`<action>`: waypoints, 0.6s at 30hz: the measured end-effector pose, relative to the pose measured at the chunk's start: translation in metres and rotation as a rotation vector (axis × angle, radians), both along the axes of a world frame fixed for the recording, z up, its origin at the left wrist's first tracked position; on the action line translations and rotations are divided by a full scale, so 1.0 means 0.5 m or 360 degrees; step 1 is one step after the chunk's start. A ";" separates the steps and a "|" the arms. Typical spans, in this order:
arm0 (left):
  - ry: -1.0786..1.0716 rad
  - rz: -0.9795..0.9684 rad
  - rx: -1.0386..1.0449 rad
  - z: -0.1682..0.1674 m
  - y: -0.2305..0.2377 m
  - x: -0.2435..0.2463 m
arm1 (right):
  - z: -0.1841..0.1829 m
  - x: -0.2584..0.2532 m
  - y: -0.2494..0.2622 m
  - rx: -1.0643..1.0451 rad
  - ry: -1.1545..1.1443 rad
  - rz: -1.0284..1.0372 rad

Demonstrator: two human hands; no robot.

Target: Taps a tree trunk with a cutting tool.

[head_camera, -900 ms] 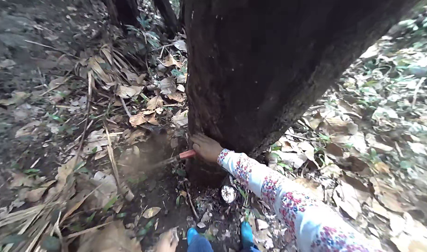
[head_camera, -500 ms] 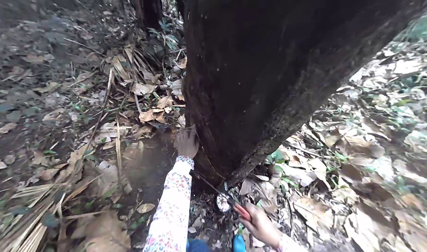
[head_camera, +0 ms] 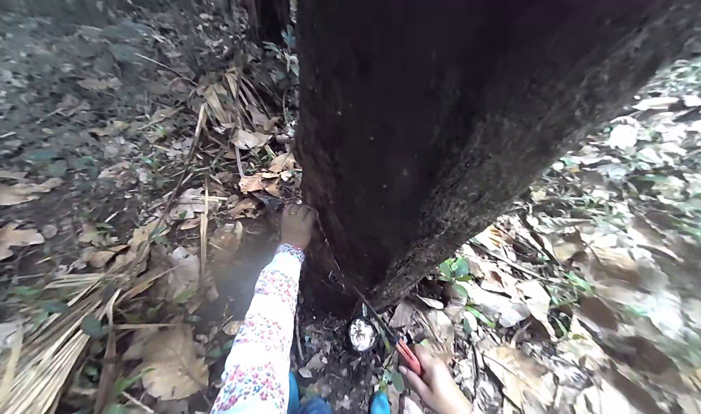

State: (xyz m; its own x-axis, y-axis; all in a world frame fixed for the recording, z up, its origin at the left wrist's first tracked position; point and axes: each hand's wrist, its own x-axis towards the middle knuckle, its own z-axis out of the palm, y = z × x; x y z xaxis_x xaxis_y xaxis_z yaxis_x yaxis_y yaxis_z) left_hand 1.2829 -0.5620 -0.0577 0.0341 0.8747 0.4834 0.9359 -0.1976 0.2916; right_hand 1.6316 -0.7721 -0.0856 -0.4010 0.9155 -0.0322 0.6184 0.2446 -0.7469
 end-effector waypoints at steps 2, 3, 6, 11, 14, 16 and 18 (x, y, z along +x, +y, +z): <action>0.0030 -0.0016 0.0100 -0.005 0.010 -0.006 | 0.000 -0.005 0.006 -0.0010 0.0030 0.0009; 0.0052 -0.0031 0.0108 -0.006 0.013 -0.008 | -0.001 -0.009 0.008 -0.0016 0.0047 0.0005; 0.0124 -0.0015 -0.0158 0.011 0.010 -0.003 | 0.000 -0.015 0.013 -0.0059 0.0100 -0.0010; 0.0097 0.0030 -0.0591 0.034 -0.015 0.027 | 0.016 -0.029 0.017 -0.0085 0.0166 -0.0019; -0.0009 -0.0164 -0.0790 0.047 -0.076 0.065 | 0.021 -0.035 0.026 0.0015 0.0211 0.0018; -0.0105 -0.0298 -0.0884 0.053 -0.115 0.083 | 0.025 -0.044 0.039 0.0108 0.0252 0.0049; -0.0104 -0.0467 -0.0913 0.030 -0.150 0.094 | 0.032 -0.056 0.059 0.0138 0.0281 0.0069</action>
